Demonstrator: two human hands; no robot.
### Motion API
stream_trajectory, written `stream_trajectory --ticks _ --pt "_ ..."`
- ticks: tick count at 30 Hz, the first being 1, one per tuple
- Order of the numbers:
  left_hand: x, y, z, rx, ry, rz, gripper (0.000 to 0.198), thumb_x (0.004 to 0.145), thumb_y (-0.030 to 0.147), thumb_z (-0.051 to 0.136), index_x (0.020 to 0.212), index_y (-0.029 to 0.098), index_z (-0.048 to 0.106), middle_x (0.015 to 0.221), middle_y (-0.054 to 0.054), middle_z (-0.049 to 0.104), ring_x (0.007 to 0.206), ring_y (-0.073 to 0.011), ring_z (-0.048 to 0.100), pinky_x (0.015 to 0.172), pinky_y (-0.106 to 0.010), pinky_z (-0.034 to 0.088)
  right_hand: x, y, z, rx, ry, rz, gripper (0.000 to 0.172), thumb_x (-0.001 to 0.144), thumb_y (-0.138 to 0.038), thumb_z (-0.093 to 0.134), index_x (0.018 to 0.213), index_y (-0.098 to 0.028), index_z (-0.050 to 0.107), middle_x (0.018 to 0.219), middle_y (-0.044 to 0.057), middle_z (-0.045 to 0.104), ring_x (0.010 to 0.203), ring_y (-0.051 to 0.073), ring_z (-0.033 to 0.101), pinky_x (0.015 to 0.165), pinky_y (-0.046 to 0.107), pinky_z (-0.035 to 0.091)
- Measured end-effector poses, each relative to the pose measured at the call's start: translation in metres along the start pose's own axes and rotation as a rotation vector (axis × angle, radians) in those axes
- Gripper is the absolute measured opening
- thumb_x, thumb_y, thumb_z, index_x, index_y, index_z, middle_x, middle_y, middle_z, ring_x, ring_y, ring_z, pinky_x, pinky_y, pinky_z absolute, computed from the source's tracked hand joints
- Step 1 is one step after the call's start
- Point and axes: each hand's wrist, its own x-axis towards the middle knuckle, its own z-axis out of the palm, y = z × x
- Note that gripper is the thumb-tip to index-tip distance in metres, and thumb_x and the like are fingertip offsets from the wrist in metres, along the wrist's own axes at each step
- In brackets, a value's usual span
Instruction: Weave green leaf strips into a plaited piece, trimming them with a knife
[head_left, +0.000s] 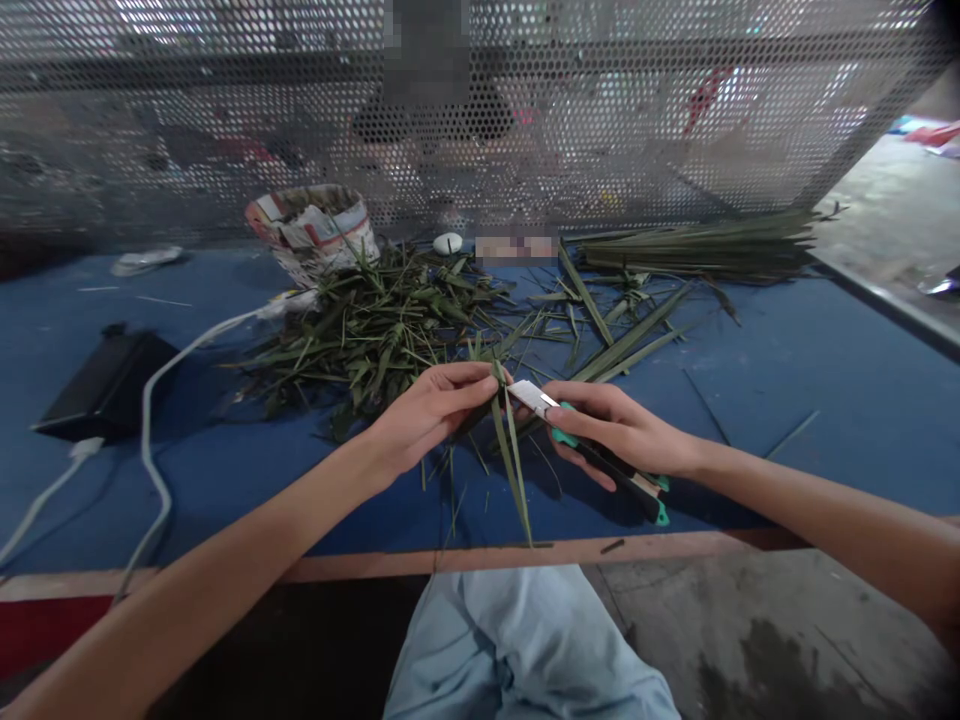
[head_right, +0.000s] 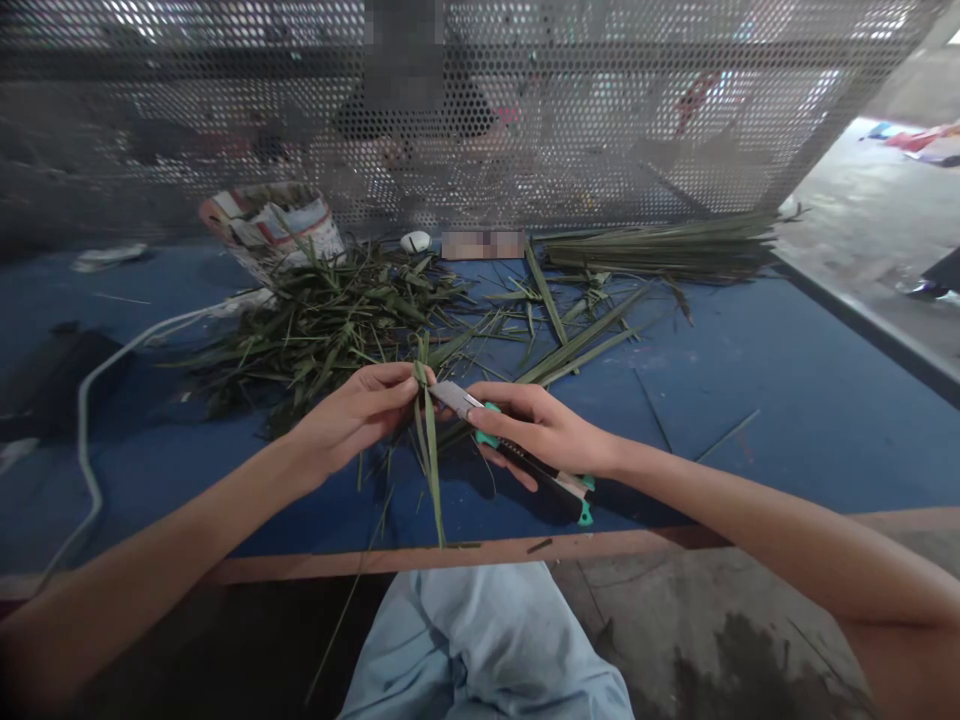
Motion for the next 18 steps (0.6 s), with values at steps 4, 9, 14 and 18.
stream_trajectory --ticks 4,9,14,18 --pt "-0.0009 0.0001 -0.0004 0.029 -0.001 0.010 0.022 0.071 0.031 0.080 0.087 0.016 0.076 0.079 -0.004 0.073 0.075 -0.0135 0.067 0.072 -0.022 0.051 0.0000 -0.0006 -0.0012 -0.022 -0.006 -0.006 0.027 0.100 -0.037 0.042 0.112 -0.015 0.053 0.065 -0.006 0.053 0.037 0.003 0.050 0.036 0.012 0.039" --pt "-0.0013 -0.0002 -0.0023 0.044 -0.064 0.025 0.021 0.074 0.032 0.078 0.087 0.016 0.076 0.078 -0.004 0.072 0.076 -0.0142 0.067 0.074 -0.023 0.051 -0.0014 -0.0022 0.0004 -0.057 -0.023 -0.007 0.030 0.100 -0.039 0.042 0.114 -0.015 0.053 0.063 -0.006 0.053 0.037 0.003 0.049 0.036 0.013 0.037" --pt "-0.0018 0.0011 -0.0001 0.055 -0.064 0.037 0.019 0.074 0.031 0.077 0.085 0.016 0.075 0.076 -0.004 0.072 0.075 -0.0144 0.067 0.073 -0.023 0.051 -0.0020 -0.0031 0.0020 -0.105 -0.006 -0.012 0.035 0.100 -0.041 0.042 0.121 -0.015 0.052 0.064 -0.005 0.054 0.036 0.003 0.048 0.036 0.014 0.038" --pt "-0.0019 0.0004 0.0013 0.060 -0.039 0.031 0.019 0.074 0.030 0.078 0.084 0.015 0.075 0.075 -0.004 0.071 0.073 -0.0141 0.067 0.073 -0.024 0.052 -0.0027 -0.0046 0.0015 -0.112 -0.022 -0.011 0.036 0.099 -0.042 0.042 0.120 -0.014 0.053 0.065 -0.005 0.053 0.037 0.004 0.049 0.037 0.014 0.039"
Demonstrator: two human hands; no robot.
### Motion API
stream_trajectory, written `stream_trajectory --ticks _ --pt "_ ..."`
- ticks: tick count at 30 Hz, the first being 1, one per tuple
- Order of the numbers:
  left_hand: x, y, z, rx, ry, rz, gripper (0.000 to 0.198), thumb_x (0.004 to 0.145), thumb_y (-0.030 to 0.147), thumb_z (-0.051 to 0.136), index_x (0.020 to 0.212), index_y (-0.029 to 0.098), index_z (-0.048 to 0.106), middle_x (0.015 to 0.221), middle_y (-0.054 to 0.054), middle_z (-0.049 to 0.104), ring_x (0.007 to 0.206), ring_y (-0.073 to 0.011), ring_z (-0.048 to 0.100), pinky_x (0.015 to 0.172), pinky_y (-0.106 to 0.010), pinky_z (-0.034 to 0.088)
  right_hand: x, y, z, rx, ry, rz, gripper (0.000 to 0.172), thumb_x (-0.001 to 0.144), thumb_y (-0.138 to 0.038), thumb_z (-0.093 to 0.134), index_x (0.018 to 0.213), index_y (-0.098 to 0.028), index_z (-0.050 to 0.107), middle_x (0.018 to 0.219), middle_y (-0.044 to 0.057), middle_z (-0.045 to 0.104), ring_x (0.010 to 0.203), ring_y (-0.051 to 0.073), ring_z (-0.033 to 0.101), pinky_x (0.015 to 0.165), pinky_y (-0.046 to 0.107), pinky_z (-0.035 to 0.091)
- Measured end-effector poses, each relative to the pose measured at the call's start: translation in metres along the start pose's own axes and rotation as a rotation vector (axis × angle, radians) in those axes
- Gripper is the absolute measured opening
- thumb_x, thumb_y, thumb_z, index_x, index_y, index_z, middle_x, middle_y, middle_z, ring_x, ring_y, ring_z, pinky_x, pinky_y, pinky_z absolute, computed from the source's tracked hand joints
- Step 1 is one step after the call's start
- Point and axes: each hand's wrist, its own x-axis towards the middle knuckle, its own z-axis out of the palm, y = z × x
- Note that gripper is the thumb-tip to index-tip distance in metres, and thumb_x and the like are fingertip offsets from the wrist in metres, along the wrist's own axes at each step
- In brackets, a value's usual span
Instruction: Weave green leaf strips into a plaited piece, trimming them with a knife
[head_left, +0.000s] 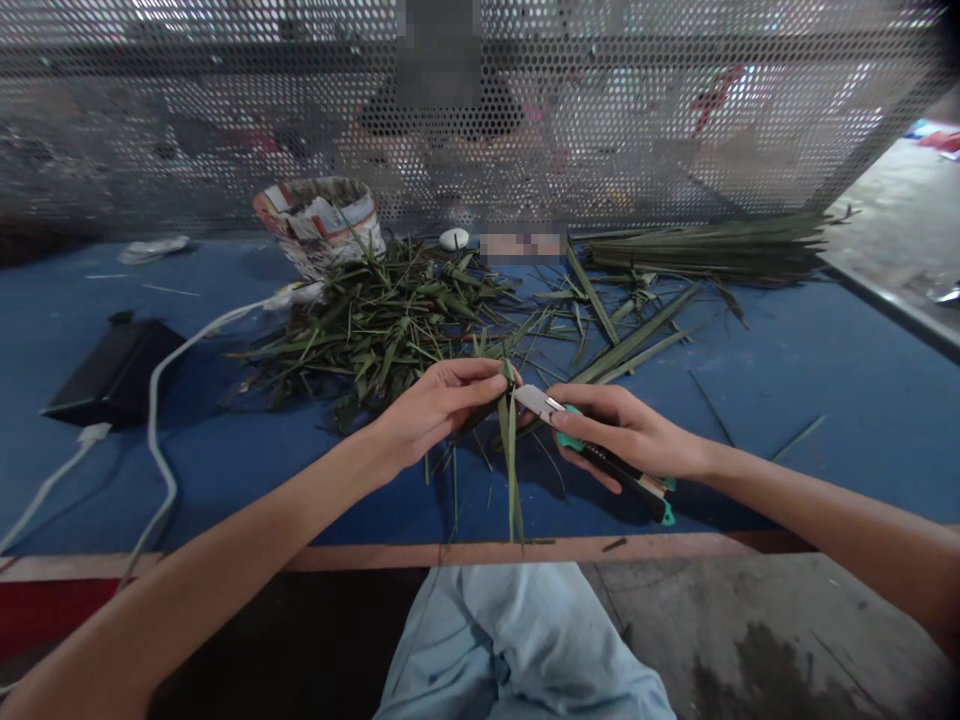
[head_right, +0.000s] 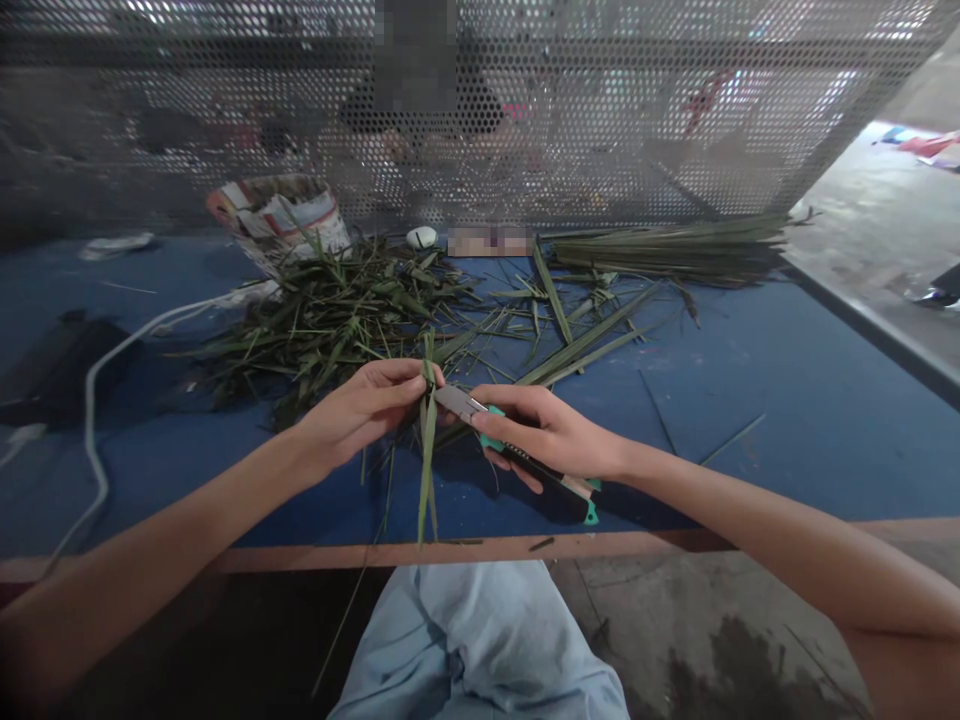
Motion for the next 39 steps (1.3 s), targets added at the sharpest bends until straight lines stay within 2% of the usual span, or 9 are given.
stream_trajectory --ticks 4,9,17,24,39 --pt "-0.0005 -0.0002 0.0027 -0.009 -0.009 -0.029 0.019 0.074 0.030 0.077 0.084 0.014 0.074 0.074 -0.003 0.069 0.070 -0.0129 0.065 0.072 -0.025 0.053 -0.0011 -0.0017 0.0012 0.006 -0.050 0.033 0.035 0.099 -0.043 0.043 0.115 -0.014 0.053 0.064 -0.005 0.053 0.038 0.004 0.049 0.037 0.014 0.040" --pt "-0.0003 0.0024 0.0061 -0.003 -0.026 -0.046 0.018 0.075 0.029 0.076 0.080 0.013 0.072 0.072 -0.004 0.068 0.066 -0.0123 0.063 0.065 -0.023 0.053 -0.0016 -0.0016 0.0035 0.003 -0.050 0.053 0.034 0.098 -0.046 0.044 0.111 -0.015 0.053 0.065 -0.005 0.052 0.038 0.004 0.048 0.036 0.014 0.040" --pt "-0.0001 0.0016 0.0062 0.010 -0.035 -0.047 0.016 0.078 0.029 0.073 0.081 0.013 0.073 0.075 -0.003 0.068 0.063 -0.0117 0.062 0.069 -0.026 0.053 -0.0025 -0.0012 0.0027 -0.024 -0.073 0.062 0.035 0.097 -0.048 0.045 0.105 -0.014 0.052 0.066 -0.004 0.054 0.041 0.004 0.048 0.037 0.014 0.041" --pt "-0.0004 0.0036 0.0075 0.029 -0.025 -0.008 0.017 0.078 0.029 0.074 0.081 0.013 0.073 0.073 -0.004 0.067 0.066 -0.0115 0.060 0.069 -0.025 0.049 -0.0032 -0.0023 0.0060 -0.029 -0.144 0.106 0.036 0.097 -0.048 0.044 0.106 -0.014 0.055 0.067 -0.004 0.053 0.041 0.003 0.048 0.038 0.013 0.042" --pt "0.0015 0.0036 0.0053 0.012 0.002 -0.032 0.020 0.075 0.031 0.076 0.082 0.013 0.073 0.071 -0.004 0.066 0.065 -0.0117 0.059 0.064 -0.023 0.048 -0.0046 -0.0035 0.0088 -0.028 -0.193 0.133 0.037 0.096 -0.046 0.046 0.109 -0.014 0.059 0.066 -0.004 0.054 0.040 0.003 0.048 0.039 0.013 0.043"
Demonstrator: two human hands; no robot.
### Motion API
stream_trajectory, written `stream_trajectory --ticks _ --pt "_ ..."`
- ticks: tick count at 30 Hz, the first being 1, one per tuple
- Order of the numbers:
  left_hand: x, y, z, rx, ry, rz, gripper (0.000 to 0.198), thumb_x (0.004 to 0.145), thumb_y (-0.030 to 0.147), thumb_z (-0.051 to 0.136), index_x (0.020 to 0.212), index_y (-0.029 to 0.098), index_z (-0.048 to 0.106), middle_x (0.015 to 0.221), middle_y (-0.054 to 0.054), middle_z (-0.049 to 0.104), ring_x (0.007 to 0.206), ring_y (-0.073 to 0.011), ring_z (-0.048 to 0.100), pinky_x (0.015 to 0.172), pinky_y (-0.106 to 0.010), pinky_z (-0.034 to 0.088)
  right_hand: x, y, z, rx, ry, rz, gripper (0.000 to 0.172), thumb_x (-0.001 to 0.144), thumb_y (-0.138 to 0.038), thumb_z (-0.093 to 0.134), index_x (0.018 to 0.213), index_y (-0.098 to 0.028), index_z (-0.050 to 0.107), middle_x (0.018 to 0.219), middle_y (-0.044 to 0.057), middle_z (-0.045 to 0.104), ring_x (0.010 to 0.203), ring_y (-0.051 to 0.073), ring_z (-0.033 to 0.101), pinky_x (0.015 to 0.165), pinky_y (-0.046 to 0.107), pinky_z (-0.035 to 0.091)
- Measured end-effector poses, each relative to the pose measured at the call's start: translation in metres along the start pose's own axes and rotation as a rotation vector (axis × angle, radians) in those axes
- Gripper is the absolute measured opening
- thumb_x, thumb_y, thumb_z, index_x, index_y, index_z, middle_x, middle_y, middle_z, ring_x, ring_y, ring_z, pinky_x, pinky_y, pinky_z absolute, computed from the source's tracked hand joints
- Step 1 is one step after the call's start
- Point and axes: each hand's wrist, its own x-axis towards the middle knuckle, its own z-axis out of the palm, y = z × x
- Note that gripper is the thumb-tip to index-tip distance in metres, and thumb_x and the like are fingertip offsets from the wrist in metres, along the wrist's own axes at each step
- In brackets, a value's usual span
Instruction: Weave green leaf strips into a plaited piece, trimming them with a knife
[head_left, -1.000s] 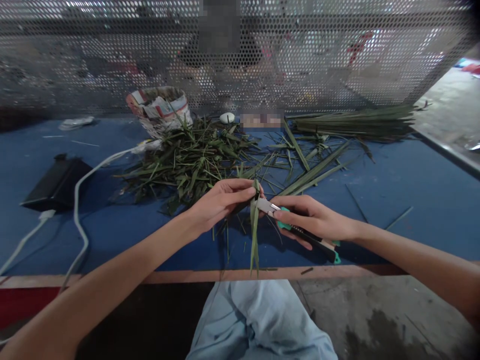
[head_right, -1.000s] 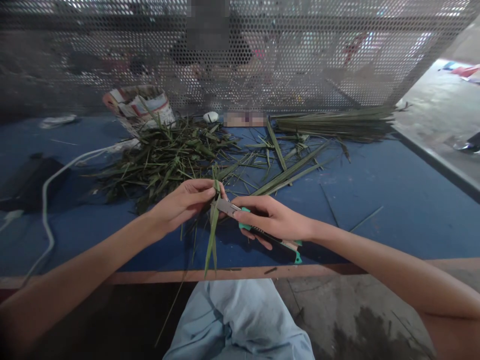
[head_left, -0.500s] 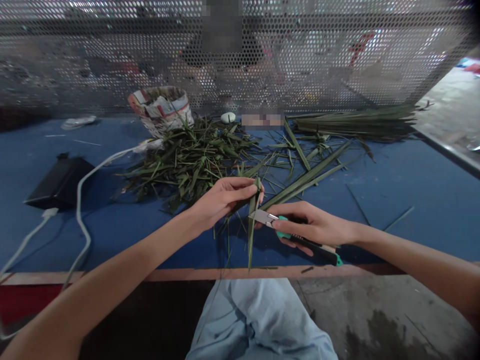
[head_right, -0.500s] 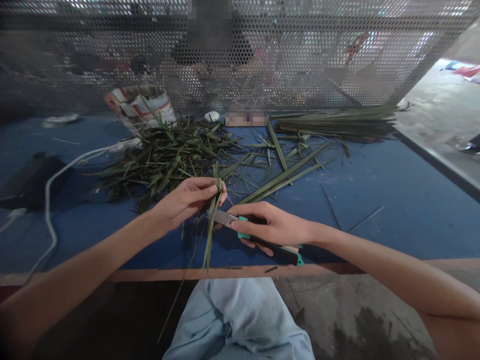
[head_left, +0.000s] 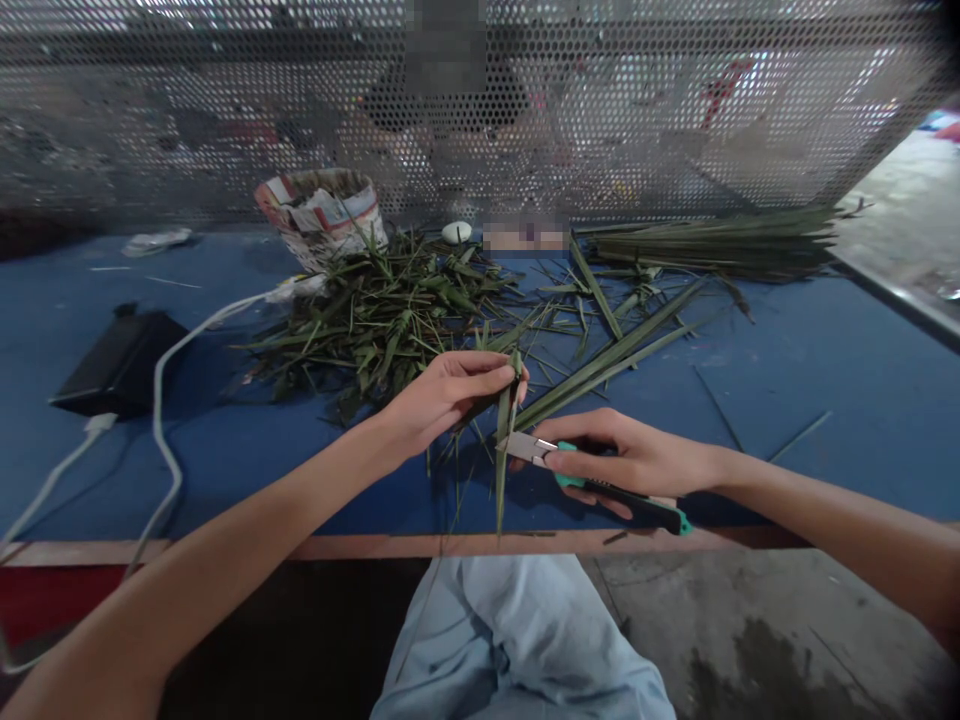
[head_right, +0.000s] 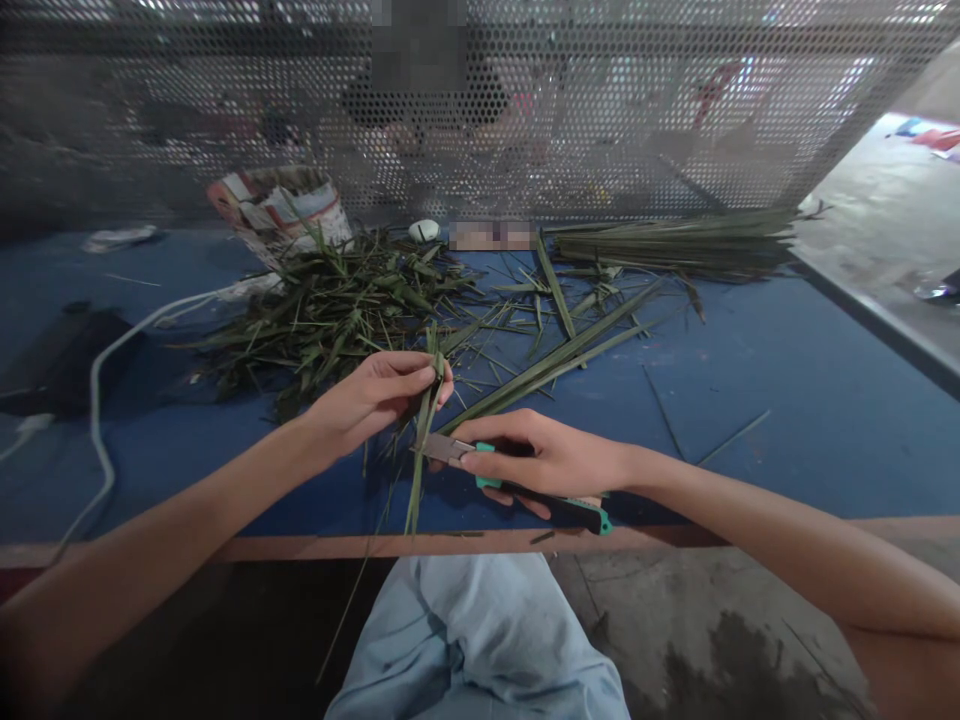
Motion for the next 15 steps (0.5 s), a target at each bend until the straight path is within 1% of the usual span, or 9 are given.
stream_trajectory --ticks 2,5,8,10,12,15 --pt "0.000 0.000 0.000 0.008 -0.003 0.007 0.020 0.075 0.031 0.075 0.082 0.013 0.073 0.071 -0.004 0.066 0.065 -0.0116 0.060 0.065 -0.023 0.049 0.000 0.001 0.000 0.023 -0.005 0.002 0.037 0.096 -0.047 0.047 0.110 -0.014 0.059 0.066 -0.004 0.055 0.040 0.003 0.048 0.039 0.013 0.044" --pt "0.000 -0.001 0.000 0.024 -0.001 0.021 0.020 0.076 0.033 0.075 0.082 0.014 0.073 0.071 -0.003 0.065 0.067 -0.0116 0.060 0.067 -0.024 0.049 0.000 0.000 -0.002 0.077 -0.020 0.018 0.040 0.096 -0.046 0.047 0.117 -0.014 0.058 0.066 -0.004 0.055 0.040 0.003 0.047 0.039 0.013 0.043" --pt "0.001 -0.001 -0.001 0.017 0.016 0.026 0.020 0.075 0.033 0.076 0.081 0.014 0.073 0.072 -0.003 0.066 0.068 -0.0117 0.060 0.069 -0.024 0.048 -0.001 -0.002 -0.002 0.157 -0.090 0.065 0.041 0.096 -0.044 0.048 0.122 -0.014 0.058 0.066 -0.004 0.055 0.038 0.002 0.045 0.037 0.012 0.039" --pt "0.002 -0.001 -0.003 0.007 0.034 0.039 0.019 0.075 0.032 0.076 0.081 0.015 0.073 0.073 -0.003 0.066 0.069 -0.0112 0.060 0.071 -0.024 0.048 -0.002 -0.004 -0.001 0.204 -0.171 0.099 0.040 0.096 -0.043 0.049 0.122 -0.014 0.059 0.064 -0.004 0.055 0.037 0.002 0.044 0.036 0.012 0.038" --pt "0.004 -0.001 -0.007 0.004 0.056 0.059 0.019 0.074 0.031 0.077 0.081 0.015 0.073 0.074 -0.002 0.067 0.069 -0.0105 0.060 0.073 -0.023 0.048 -0.003 -0.006 0.001 0.228 -0.278 0.144 0.037 0.096 -0.041 0.051 0.120 -0.015 0.062 0.063 -0.004 0.055 0.038 0.002 0.044 0.037 0.012 0.038" --pt "0.007 -0.001 -0.011 -0.006 0.097 0.076 0.019 0.075 0.031 0.077 0.081 0.014 0.073 0.076 -0.004 0.069 0.069 -0.0104 0.061 0.073 -0.023 0.048 -0.006 -0.009 0.000 0.231 -0.522 0.222 0.035 0.093 -0.039 0.056 0.117 -0.015 0.066 0.064 -0.003 0.055 0.043 0.004 0.048 0.040 0.012 0.042"
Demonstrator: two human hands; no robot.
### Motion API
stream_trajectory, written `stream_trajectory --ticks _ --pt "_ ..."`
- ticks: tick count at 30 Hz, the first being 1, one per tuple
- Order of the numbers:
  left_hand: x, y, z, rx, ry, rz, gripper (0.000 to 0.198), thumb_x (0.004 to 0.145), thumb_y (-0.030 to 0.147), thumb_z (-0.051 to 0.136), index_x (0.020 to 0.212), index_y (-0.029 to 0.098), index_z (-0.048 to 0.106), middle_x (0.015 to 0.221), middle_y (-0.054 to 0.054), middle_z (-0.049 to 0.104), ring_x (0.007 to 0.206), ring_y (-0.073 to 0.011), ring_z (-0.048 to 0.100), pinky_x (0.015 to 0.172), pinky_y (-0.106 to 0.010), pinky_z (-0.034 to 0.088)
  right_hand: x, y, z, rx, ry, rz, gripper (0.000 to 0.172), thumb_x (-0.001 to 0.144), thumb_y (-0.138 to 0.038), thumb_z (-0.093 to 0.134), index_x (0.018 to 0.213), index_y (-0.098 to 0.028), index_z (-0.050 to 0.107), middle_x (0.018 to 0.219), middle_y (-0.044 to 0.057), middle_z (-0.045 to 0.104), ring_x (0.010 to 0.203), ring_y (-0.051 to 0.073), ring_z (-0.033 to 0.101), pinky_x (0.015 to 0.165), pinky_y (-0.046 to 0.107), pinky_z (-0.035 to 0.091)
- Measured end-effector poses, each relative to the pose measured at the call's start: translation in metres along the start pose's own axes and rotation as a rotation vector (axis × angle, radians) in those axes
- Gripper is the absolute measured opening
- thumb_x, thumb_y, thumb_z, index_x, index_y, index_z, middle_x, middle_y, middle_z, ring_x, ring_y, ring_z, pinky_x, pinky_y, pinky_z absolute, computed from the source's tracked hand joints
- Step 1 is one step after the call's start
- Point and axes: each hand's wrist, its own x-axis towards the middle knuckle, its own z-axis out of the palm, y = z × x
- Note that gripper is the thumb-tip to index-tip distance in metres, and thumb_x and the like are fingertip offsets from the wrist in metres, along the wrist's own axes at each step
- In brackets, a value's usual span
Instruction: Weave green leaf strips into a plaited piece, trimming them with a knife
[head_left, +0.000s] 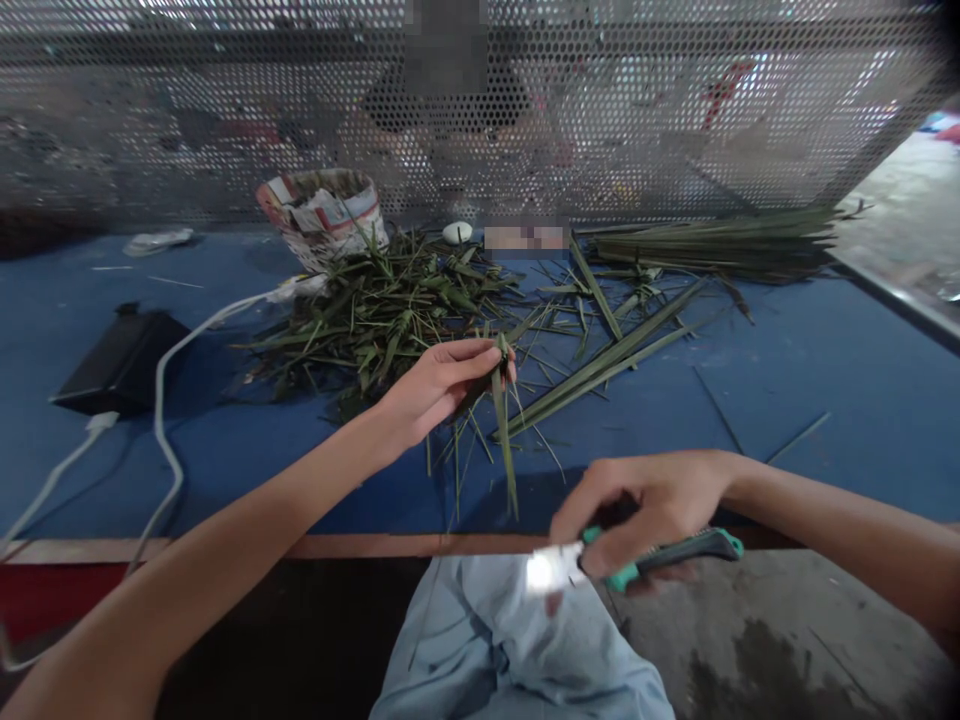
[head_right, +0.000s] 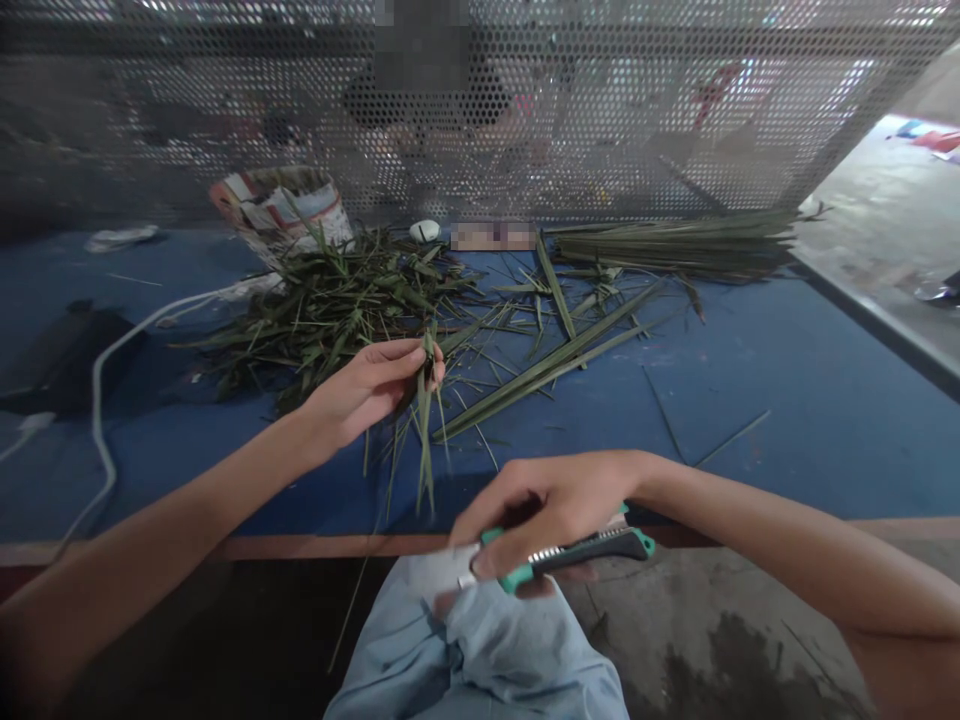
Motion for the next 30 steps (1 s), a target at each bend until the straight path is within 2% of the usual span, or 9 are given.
stream_trajectory --ticks 2,4,5,9,11,15,19,26,30 --pt "0.000 0.000 -0.002 -0.011 0.020 -0.015 0.020 0.075 0.031 0.077 0.082 0.014 0.073 0.078 -0.005 0.071 0.070 -0.0114 0.063 0.072 -0.024 0.049 -0.005 -0.001 -0.001 -0.001 -0.133 0.046 0.035 0.091 -0.038 0.059 0.113 -0.013 0.068 0.065 -0.002 0.056 0.047 0.004 0.051 0.041 0.011 0.043" --pt "0.000 -0.001 -0.002 -0.021 0.027 -0.042 0.021 0.074 0.031 0.078 0.083 0.013 0.074 0.082 -0.007 0.073 0.072 -0.0127 0.065 0.072 -0.025 0.050 -0.009 -0.002 -0.005 0.021 -0.112 0.020 0.034 0.091 -0.038 0.060 0.107 -0.010 0.069 0.065 -0.001 0.057 0.048 0.005 0.053 0.040 0.011 0.043" --pt "-0.001 -0.001 -0.001 -0.025 0.028 -0.056 0.022 0.073 0.031 0.079 0.083 0.013 0.074 0.083 -0.008 0.074 0.073 -0.0131 0.066 0.072 -0.025 0.050 -0.011 -0.002 -0.006 0.040 -0.034 -0.025 0.033 0.091 -0.039 0.059 0.105 -0.010 0.068 0.063 -0.001 0.056 0.046 0.005 0.052 0.039 0.011 0.042" --pt "-0.003 -0.004 0.001 -0.019 0.037 -0.090 0.023 0.070 0.032 0.081 0.082 0.013 0.075 0.083 -0.008 0.074 0.077 -0.0141 0.067 0.075 -0.024 0.051 -0.008 0.002 -0.012 0.055 0.440 -0.268 0.033 0.095 -0.040 0.052 0.112 -0.013 0.059 0.059 -0.005 0.054 0.037 0.005 0.050 0.035 0.013 0.040" --pt "-0.004 -0.004 0.003 0.008 0.054 -0.094 0.023 0.069 0.033 0.081 0.081 0.013 0.075 0.082 -0.007 0.074 0.079 -0.0141 0.067 0.075 -0.024 0.051 -0.001 0.005 -0.014 0.024 0.562 -0.329 0.031 0.097 -0.039 0.049 0.113 -0.014 0.056 0.058 -0.005 0.054 0.036 0.005 0.050 0.035 0.013 0.040" --pt "-0.005 -0.004 0.006 0.029 0.117 -0.092 0.024 0.065 0.033 0.084 0.078 0.014 0.076 0.080 -0.005 0.073 0.076 -0.0136 0.066 0.076 -0.024 0.051 0.011 0.011 -0.015 0.001 0.688 -0.364 0.025 0.098 -0.040 0.046 0.097 -0.016 0.052 0.061 -0.006 0.054 0.035 0.005 0.050 0.035 0.014 0.039" --pt "-0.005 -0.005 0.008 -0.008 0.146 -0.122 0.026 0.064 0.032 0.084 0.082 0.014 0.077 0.081 -0.005 0.073 0.072 -0.0131 0.066 0.077 -0.026 0.052 0.013 0.013 -0.018 -0.014 0.755 -0.366 0.027 0.098 -0.042 0.045 0.087 -0.018 0.047 0.064 -0.006 0.052 0.034 0.004 0.048 0.033 0.015 0.038" --pt "-0.005 -0.005 0.008 -0.028 0.111 -0.133 0.026 0.069 0.029 0.082 0.090 0.014 0.078 0.082 -0.006 0.074 0.074 -0.0125 0.068 0.077 -0.024 0.053 0.012 0.015 -0.021 -0.072 0.782 -0.347 0.028 0.098 -0.043 0.045 0.086 -0.018 0.046 0.064 -0.006 0.051 0.034 0.004 0.047 0.034 0.016 0.038" --pt "-0.006 -0.006 0.008 -0.016 0.143 -0.101 0.026 0.069 0.029 0.082 0.090 0.014 0.078 0.083 -0.007 0.075 0.073 -0.0133 0.068 0.078 -0.026 0.053 0.012 0.016 -0.021 -0.092 0.795 -0.344 0.029 0.098 -0.044 0.044 0.087 -0.018 0.047 0.064 -0.006 0.051 0.034 0.004 0.048 0.034 0.016 0.038"
